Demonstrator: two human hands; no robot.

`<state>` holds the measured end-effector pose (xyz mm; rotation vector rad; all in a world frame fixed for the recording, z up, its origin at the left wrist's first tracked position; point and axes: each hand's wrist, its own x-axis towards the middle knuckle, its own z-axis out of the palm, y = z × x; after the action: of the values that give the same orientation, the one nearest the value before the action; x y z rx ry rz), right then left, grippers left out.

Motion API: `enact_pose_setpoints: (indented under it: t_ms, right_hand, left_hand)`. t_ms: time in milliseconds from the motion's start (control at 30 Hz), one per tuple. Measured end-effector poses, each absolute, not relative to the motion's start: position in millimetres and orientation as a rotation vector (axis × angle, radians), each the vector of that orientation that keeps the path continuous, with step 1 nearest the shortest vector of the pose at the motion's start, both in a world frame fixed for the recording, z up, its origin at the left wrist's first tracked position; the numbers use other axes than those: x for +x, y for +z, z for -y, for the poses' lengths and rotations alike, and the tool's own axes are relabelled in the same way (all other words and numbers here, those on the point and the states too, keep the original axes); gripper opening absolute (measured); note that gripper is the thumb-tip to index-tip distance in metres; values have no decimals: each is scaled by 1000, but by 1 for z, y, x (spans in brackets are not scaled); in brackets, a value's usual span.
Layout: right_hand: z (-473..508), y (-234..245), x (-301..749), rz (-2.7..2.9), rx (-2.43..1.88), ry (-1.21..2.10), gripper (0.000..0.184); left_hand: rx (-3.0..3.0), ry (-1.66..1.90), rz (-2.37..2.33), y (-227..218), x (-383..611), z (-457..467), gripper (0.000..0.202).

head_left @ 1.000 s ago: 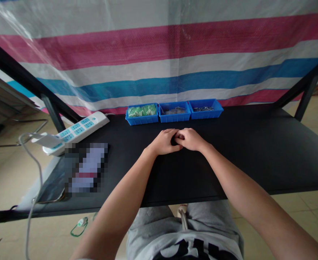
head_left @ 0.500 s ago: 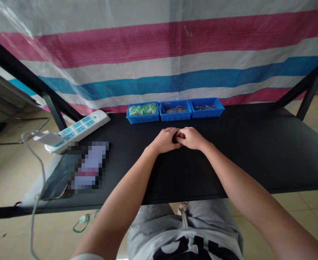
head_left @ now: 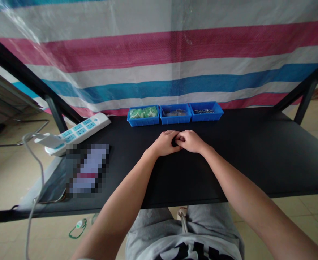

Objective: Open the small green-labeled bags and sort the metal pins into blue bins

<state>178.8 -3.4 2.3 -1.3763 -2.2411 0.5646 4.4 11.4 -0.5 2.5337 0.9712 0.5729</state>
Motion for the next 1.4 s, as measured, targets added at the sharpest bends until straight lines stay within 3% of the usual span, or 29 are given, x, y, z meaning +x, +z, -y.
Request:
enact_pose_setpoints:
  t_ms: [167, 367, 500, 667, 1200, 1400]
  right_hand:
    - [3, 2, 179, 2238, -1353, 538, 18]
    - [4, 2, 181, 2226, -1387, 563, 20]
    - [5, 3, 181, 2212, -1401, 610, 20]
    - [5, 3, 182, 2220, -1389, 605, 20]
    - [4, 4, 185, 2194, -1382, 701, 23]
    - [4, 4, 187, 2181, -1354, 705, 26]
  left_hand:
    - [2489, 683, -1307, -3, 2, -11, 56]
    - [2288, 902, -1786, 3, -1, -13, 25]
    - [2225, 1019, -1964, 6, -10, -17, 38]
    - [2273, 822, -1977, 7, -23, -24, 60]
    - [2105, 759, -2347, 41, -17, -5, 36]
    - [2137, 574, -2178, 53, -8, 3, 49]
